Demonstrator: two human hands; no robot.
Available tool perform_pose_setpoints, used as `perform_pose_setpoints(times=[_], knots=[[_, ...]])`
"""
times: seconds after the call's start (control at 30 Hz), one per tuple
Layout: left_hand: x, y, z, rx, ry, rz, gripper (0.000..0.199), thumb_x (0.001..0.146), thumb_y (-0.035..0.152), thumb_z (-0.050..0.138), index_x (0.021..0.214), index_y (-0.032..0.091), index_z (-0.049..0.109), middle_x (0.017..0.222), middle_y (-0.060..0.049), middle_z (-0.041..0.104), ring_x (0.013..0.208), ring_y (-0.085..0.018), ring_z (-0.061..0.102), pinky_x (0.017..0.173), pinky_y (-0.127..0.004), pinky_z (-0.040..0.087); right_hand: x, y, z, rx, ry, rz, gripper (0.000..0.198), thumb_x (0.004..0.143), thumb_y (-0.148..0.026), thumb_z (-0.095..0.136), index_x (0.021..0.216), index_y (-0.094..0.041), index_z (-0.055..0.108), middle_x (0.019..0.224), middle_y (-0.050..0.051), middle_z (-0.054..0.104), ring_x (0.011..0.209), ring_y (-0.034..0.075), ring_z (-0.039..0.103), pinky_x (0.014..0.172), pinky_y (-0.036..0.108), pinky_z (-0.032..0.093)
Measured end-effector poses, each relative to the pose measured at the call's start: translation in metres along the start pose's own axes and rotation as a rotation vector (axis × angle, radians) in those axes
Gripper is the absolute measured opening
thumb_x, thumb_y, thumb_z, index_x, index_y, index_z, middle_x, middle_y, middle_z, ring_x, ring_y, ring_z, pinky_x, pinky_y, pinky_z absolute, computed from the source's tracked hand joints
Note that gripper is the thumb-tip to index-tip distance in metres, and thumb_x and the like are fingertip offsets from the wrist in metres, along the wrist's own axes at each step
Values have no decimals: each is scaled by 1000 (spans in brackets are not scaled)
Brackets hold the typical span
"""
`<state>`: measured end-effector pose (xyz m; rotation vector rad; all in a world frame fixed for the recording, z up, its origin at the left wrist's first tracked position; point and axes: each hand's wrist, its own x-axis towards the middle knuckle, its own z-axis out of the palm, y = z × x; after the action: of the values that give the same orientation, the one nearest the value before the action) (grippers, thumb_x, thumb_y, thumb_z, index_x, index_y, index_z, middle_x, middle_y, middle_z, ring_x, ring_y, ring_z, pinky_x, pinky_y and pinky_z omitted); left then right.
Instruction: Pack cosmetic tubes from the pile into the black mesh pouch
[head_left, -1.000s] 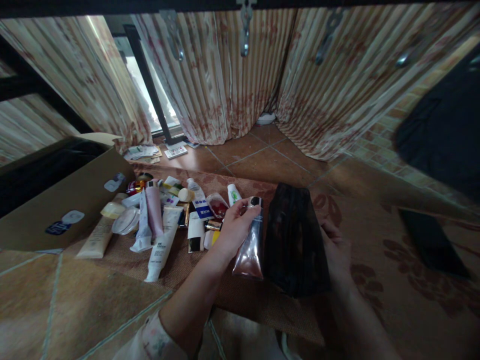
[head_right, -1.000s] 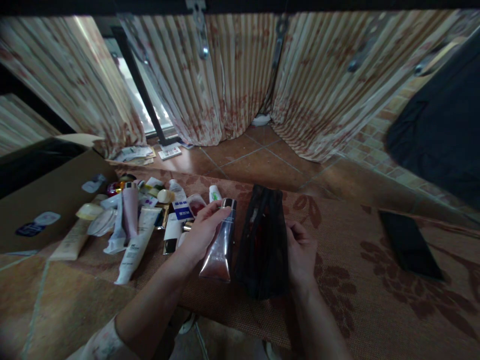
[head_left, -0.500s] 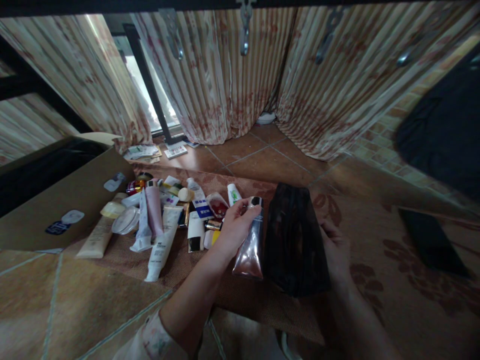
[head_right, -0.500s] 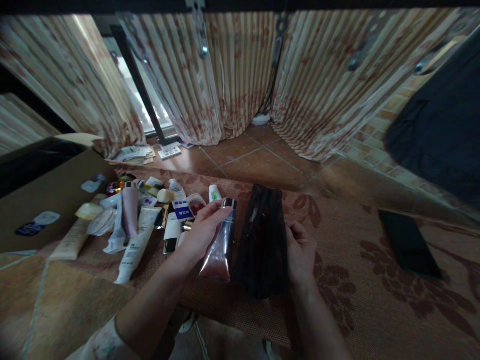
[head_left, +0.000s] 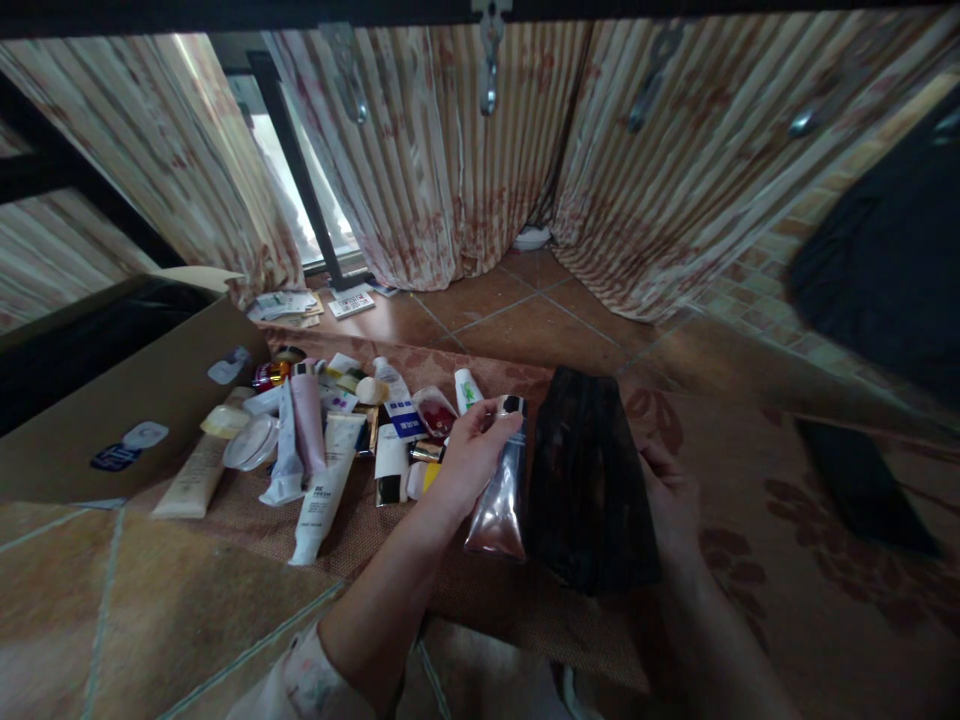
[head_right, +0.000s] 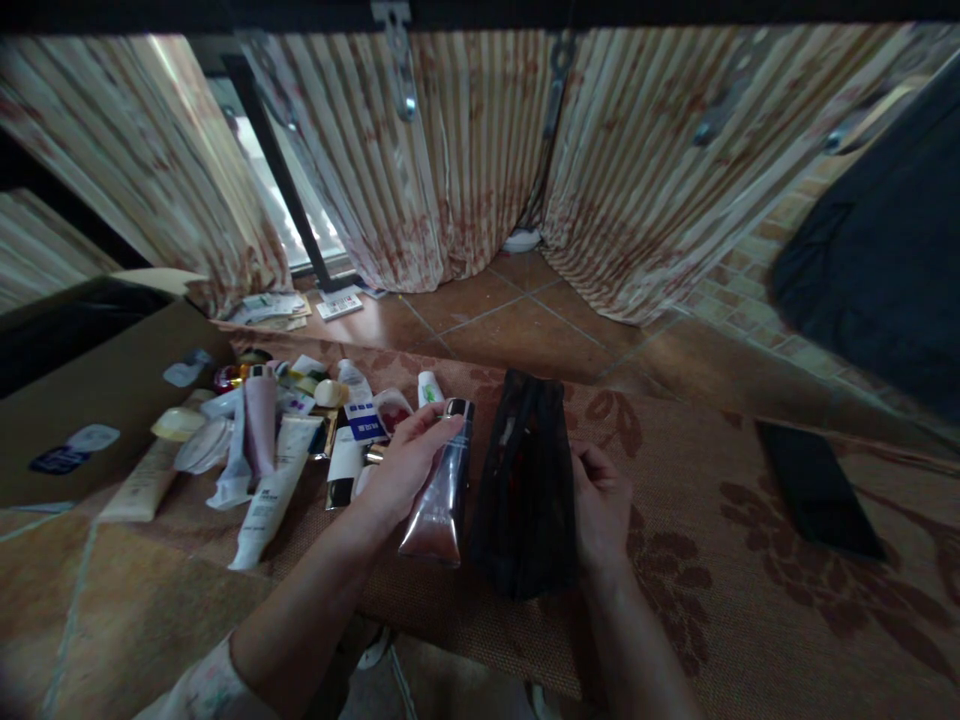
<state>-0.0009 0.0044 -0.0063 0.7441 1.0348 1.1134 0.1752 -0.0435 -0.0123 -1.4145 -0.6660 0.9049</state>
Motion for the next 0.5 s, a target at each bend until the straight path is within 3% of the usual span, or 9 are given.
perform_pose_setpoints(times=[0.27, 0.5], knots=[[-2, 2, 0, 0, 3, 6, 29, 68, 32, 74, 92, 17, 66, 75, -1, 65, 62, -11, 57, 62, -24, 42, -1, -1, 1, -50, -6, -66, 26, 62, -42, 74, 63, -18, 64, 49, -5, 55, 40, 9, 45, 38, 20, 33], [-2, 3, 0, -3, -2, 1, 28, 70, 33, 72, 92, 17, 66, 77, -1, 65, 65, -11, 56, 64, -24, 42, -2, -2, 0, -19, -13, -16, 25, 62, -40, 75, 63, -18, 63, 48, -5, 55, 39, 8, 44, 36, 18, 32]])
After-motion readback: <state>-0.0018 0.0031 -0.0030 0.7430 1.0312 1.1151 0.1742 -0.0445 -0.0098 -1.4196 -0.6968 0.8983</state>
